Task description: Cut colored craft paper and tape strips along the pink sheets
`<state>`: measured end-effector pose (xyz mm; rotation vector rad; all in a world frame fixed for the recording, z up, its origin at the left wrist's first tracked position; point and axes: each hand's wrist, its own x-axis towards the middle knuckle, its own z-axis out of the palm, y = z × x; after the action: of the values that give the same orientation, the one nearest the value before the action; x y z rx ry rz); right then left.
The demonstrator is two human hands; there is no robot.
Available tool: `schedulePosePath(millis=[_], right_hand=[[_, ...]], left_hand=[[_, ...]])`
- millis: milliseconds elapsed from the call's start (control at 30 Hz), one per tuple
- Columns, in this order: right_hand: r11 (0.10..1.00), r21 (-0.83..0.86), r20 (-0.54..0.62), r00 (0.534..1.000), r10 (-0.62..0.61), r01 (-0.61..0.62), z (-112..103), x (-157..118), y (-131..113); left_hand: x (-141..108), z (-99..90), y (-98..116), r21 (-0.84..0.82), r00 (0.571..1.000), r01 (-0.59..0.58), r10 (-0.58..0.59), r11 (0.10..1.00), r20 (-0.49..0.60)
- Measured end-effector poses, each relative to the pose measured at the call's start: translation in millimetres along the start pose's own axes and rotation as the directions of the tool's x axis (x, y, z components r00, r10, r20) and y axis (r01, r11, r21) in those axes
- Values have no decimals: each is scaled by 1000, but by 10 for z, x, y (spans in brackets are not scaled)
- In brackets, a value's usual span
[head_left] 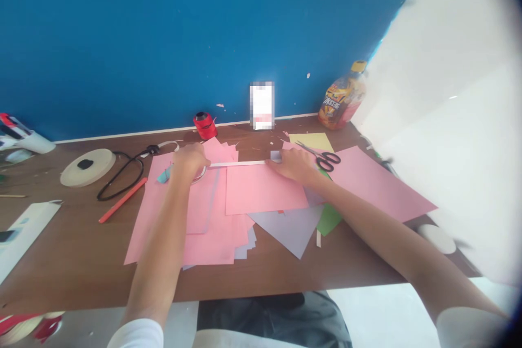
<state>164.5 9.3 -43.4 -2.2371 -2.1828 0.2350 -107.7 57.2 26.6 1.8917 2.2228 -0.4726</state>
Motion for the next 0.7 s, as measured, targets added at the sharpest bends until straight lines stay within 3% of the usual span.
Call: schedulePosePath(millis=[400,600,700], right_hand=[[1000,20,27,999,17,-18,-30,-7,-5],[1000,12,-5,1000,-7,7,-16,-22,6],[1000,20,4,1000,-6,6,-10,-21,12]], left_hand=[[-12,7,-22,-4,1000,-1,1,1000,-2],[-133,-87,-118,-105,983,-46,26,993,-180],[-273,-185,-143,-132,977,-62,33,989,-212]])
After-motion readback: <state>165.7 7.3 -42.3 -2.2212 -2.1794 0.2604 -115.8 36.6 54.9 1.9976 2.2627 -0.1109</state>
